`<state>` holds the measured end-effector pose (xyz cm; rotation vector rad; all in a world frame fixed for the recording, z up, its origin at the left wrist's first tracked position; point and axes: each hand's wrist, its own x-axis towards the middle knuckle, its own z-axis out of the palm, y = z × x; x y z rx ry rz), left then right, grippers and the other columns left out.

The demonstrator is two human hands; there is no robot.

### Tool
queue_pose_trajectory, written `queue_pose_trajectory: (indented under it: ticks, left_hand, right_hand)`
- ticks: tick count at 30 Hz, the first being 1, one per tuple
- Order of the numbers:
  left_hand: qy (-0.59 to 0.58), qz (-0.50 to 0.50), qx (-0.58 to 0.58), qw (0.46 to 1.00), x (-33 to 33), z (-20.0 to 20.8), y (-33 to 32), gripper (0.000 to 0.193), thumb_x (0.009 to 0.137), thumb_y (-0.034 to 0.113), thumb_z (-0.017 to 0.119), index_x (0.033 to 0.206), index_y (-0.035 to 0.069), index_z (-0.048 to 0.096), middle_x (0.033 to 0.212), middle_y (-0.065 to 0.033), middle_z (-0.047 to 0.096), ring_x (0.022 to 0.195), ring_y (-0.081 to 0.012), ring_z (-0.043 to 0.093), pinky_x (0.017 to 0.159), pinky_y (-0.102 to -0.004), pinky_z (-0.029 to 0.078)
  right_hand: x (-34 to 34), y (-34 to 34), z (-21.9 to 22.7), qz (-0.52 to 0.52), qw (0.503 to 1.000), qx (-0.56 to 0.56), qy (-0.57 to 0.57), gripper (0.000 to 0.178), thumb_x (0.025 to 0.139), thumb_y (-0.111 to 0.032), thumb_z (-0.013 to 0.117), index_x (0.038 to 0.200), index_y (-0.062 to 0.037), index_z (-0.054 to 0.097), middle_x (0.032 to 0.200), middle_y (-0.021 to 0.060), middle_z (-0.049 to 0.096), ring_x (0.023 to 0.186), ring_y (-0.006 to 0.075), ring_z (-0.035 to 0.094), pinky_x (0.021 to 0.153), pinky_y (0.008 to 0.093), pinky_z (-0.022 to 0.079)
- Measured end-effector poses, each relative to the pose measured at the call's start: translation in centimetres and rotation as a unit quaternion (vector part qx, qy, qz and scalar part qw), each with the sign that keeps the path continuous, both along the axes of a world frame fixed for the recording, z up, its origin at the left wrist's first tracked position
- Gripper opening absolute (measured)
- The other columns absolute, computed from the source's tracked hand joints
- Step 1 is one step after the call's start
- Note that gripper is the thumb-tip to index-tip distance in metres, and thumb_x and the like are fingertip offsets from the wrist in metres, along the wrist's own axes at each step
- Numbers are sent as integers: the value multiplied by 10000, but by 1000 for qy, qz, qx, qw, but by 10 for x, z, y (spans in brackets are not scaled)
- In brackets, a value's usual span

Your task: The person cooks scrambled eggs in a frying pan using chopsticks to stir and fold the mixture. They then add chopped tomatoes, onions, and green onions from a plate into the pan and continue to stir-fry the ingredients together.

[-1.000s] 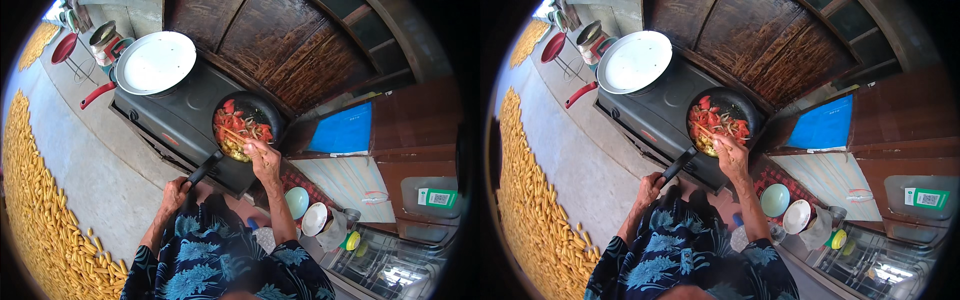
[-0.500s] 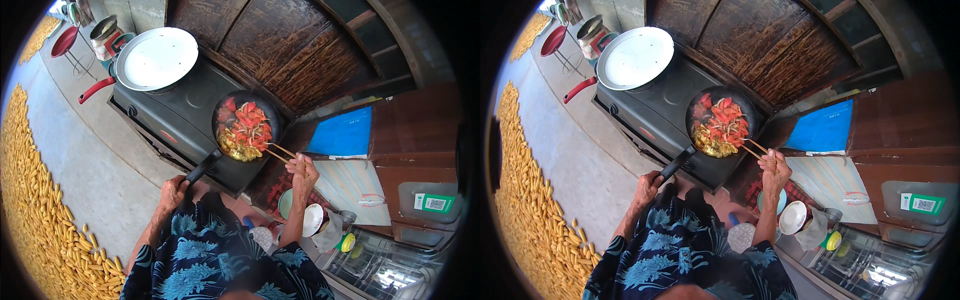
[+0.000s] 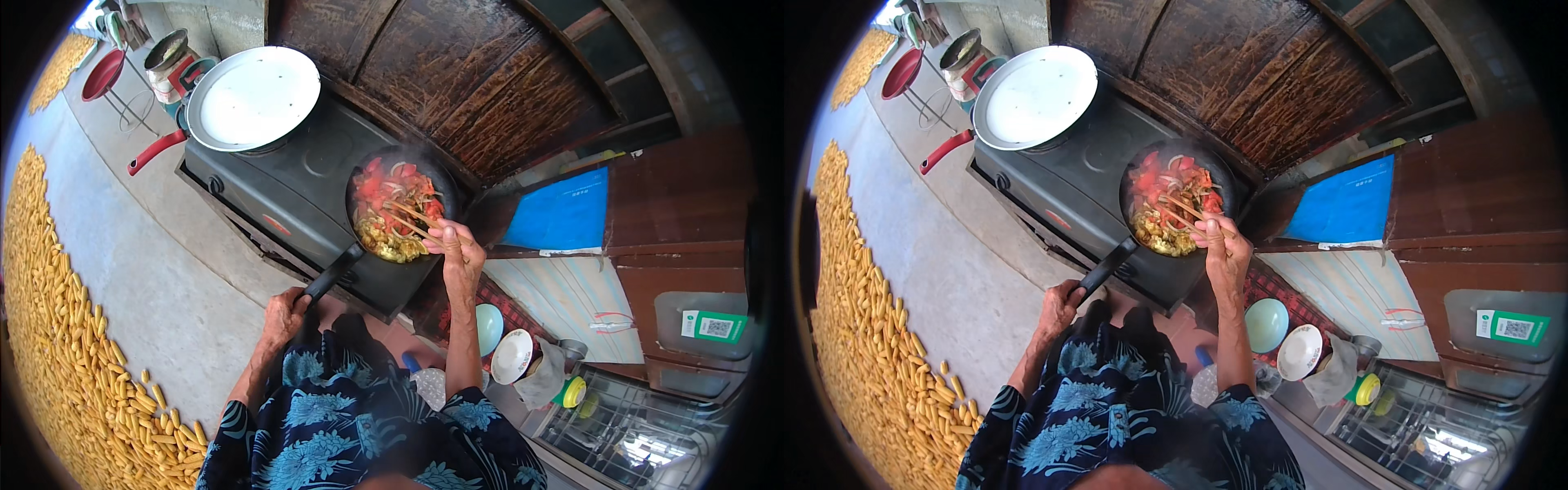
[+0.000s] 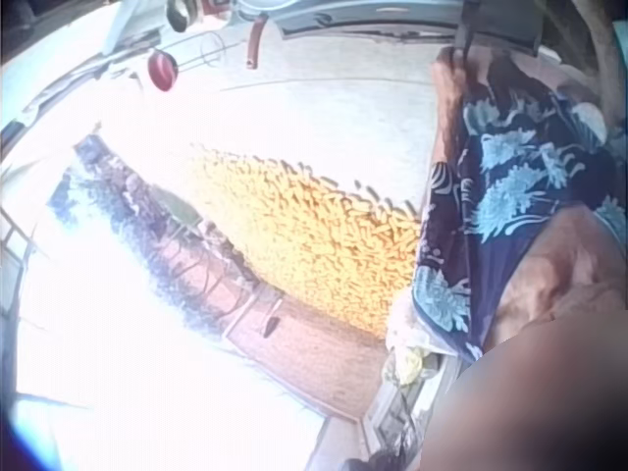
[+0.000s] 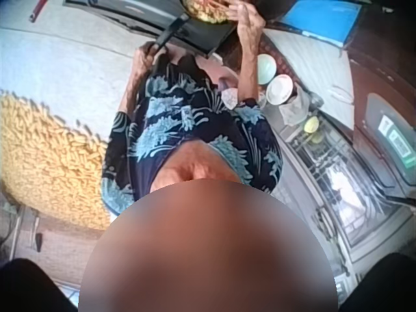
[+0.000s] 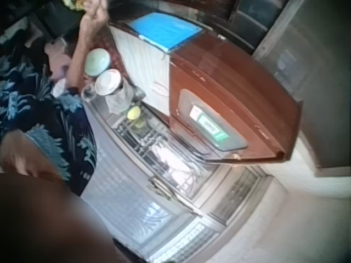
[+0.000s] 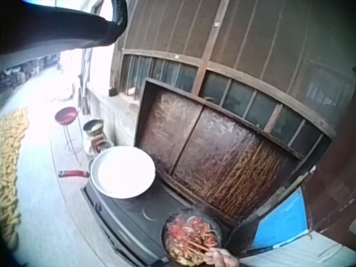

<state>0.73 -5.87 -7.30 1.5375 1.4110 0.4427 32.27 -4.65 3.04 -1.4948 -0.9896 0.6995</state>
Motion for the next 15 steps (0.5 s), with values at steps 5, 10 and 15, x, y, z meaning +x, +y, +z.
queue_pose_trajectory:
  ticks: [5,10,15]
  left_hand:
    - [-5,-9,-3,1000,2,1,0,251,936,179,606,1040,-38,676,731,-184,647,662,-246,611,650,-391,487]
    - [-1,-5,-10,1000,1,4,1,257,934,180,600,1039,-42,675,736,-193,646,674,-259,617,658,-397,487]
    - [0,-9,5,1000,0,0,1,267,933,190,600,1038,-43,675,734,-201,645,669,-265,622,650,-399,487]
  right_hand:
    - [32,-18,-19,17,998,-63,6,336,1018,-252,554,1135,46,658,908,132,716,765,191,708,716,289,571]
    - [66,-22,-11,-62,997,-20,-33,342,1015,-244,560,1107,68,667,992,132,703,773,205,710,701,284,569]
    - [46,-36,4,-129,981,-127,-72,360,987,-305,610,1077,36,679,832,140,696,675,194,694,622,278,555]
